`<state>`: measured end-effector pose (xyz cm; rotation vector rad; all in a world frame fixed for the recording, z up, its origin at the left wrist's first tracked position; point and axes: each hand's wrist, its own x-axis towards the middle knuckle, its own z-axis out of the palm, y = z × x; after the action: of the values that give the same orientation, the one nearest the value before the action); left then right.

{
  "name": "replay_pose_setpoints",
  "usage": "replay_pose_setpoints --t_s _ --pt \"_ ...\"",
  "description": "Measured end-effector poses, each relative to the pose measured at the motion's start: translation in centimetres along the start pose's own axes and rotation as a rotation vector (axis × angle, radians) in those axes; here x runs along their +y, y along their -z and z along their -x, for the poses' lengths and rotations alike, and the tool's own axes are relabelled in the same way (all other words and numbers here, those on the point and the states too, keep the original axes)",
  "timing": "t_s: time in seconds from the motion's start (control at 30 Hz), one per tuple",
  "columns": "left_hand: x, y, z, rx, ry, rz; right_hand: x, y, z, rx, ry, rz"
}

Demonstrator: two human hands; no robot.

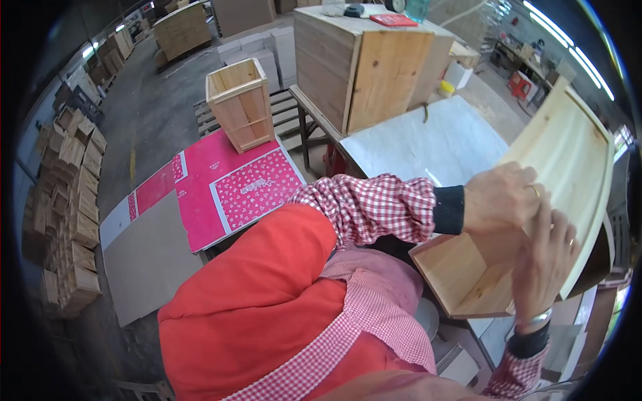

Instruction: The person applies wood glue to several wooden panels and assembles them into a rectangular box structure, eventually securing it with rubber bands.

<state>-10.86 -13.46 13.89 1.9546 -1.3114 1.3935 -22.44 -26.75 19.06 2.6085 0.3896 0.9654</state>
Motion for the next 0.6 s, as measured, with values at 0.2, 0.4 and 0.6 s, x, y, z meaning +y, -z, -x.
replay_pose_setpoints --t_s 0.2,0.4,0.6 --pt "2.5 0.0 -0.6 0.129 -0.102 0.072 4.4 -1.2 1.8 0.051 0.029 0.018" --pt "1.4 9.9 6.6 0.474 0.274 0.949 6.8 -1.6 8.6 0.041 -0.107 0.112" --pt "1.6 10.2 6.0 0.792 0.115 1.435 7.8 -2.5 10.2 0.048 -0.175 0.089"
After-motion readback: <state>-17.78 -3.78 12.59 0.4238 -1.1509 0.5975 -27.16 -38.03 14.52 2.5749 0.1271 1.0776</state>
